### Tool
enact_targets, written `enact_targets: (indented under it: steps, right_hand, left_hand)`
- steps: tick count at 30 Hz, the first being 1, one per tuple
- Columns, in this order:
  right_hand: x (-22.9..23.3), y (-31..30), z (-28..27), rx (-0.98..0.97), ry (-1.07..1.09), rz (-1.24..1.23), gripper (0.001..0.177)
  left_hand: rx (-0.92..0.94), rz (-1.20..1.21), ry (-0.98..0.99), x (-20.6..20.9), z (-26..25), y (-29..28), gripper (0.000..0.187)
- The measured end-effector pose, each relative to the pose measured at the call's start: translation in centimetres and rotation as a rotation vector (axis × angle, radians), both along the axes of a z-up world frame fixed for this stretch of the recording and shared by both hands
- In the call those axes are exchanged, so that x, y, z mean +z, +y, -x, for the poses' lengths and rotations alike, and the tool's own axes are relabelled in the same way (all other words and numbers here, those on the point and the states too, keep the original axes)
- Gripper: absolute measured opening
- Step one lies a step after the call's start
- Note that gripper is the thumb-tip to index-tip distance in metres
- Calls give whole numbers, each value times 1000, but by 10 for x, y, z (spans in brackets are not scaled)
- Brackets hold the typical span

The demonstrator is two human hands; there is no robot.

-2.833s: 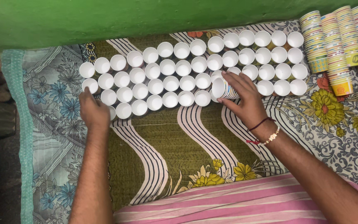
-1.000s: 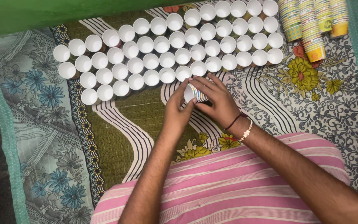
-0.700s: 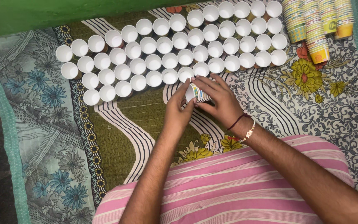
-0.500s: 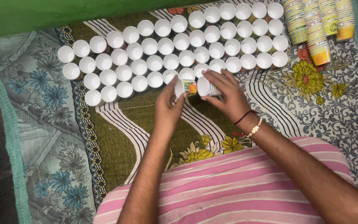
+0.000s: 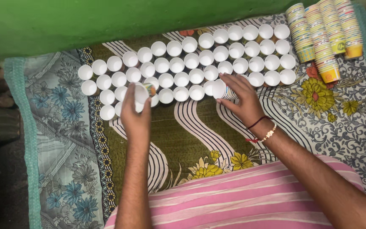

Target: The person sits on a patterned mat and repeatedly picks up paper cups from a stack, then places them one by one into a growing grid of cups on the floor. The person continues this process, expanding the grid row by row.

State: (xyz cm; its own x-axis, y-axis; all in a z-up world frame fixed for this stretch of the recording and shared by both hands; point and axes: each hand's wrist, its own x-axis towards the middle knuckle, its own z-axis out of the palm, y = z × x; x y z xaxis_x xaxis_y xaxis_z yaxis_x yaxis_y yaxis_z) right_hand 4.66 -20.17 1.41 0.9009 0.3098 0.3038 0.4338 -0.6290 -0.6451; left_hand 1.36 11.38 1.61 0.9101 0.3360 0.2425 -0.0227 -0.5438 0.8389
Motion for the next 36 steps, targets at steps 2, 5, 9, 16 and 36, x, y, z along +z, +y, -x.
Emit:
enact_targets:
  steps: [2, 5, 9, 16, 36]
  right_hand:
    - [2, 3, -2, 18, 10, -6, 72]
    - [3, 10, -3, 36, 7, -13, 71]
    - [3, 23, -8, 64, 9, -13, 73]
    - [4, 49, -15, 116, 17, -27, 72]
    - [-4, 83, -31, 214, 7, 0, 74]
  left_hand:
    - [6, -42, -55, 2, -1, 12, 61]
    - [77, -103, -91, 5, 0, 28, 59]
    - [96, -214, -40, 11, 6, 54, 59]
    - [167, -294, 26, -1, 15, 106, 58]
    - [172, -613, 195, -53, -11, 173, 54]
